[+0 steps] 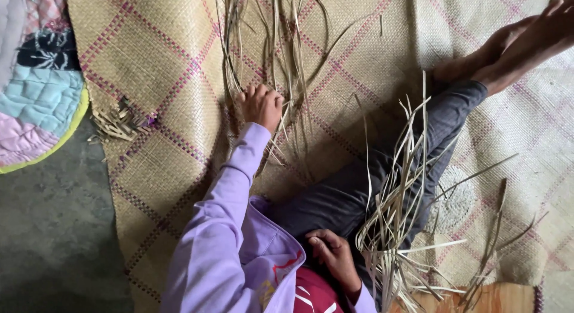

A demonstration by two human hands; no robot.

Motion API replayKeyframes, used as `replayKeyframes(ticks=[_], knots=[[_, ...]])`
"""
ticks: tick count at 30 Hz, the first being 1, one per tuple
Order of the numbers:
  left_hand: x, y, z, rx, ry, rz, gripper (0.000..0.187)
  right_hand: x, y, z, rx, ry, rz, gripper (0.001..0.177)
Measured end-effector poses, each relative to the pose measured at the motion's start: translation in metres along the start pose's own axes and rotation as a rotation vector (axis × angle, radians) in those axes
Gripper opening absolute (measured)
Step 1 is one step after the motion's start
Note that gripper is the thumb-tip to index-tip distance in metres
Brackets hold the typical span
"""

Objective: Weaving dried plant fibers together to create a mat or basket while sitting on the floor.

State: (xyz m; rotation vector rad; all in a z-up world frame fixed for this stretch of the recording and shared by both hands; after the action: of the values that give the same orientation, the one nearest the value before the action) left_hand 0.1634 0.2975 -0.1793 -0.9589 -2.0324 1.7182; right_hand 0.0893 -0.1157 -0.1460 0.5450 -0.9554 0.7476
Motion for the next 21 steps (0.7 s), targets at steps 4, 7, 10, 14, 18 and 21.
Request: replayKeyframes(ticks=[4, 7, 10, 14, 18, 21], knots=[[-0.002, 0.024, -0.006, 0.279, -0.098, -0.047, 0.010, -0.003, -0.001, 0.003, -0.009, 0.030, -0.028, 0.019], [-0.006, 0.025, -0.027, 0.252, -0.097, -0.087, 0.008, -0.016, -0.006, 0.004, -0.047, 0.082, -0.091, 0.019], [-0.009, 0.043, -0.058, 0.115, -0.194, 0.061, 0.016, -0.016, -0.006, 0.001, -0.056, 0.108, -0.084, 0.019], [-0.004, 0.063, -0.097, 0.170, -0.297, 0.119, 0.047, -0.034, -0.013, -0.010, -0.070, 0.086, -0.089, 0.018], [0.003, 0.070, -0.100, 0.376, -0.476, 0.128, 0.029, -0.046, -0.014, -0.014, -0.038, 0.095, -0.150, 0.020], [0.018, 0.086, -0.095, 0.355, -0.582, 0.386, 0.019, -0.047, -0.016, -0.009, -0.041, 0.108, -0.152, 0.020]])
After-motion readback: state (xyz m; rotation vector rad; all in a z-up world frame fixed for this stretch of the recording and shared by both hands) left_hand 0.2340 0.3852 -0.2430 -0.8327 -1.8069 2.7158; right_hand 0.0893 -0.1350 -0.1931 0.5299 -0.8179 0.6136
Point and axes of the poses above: each hand's wrist, its own z-axis away from the middle knuckle, its own y-axis out of the palm, x = y × z, the point moved 9 cm from there along -z, towards the middle knuckle, and after that the axes turned 10 degrees about -z, right-handed, at the moved point
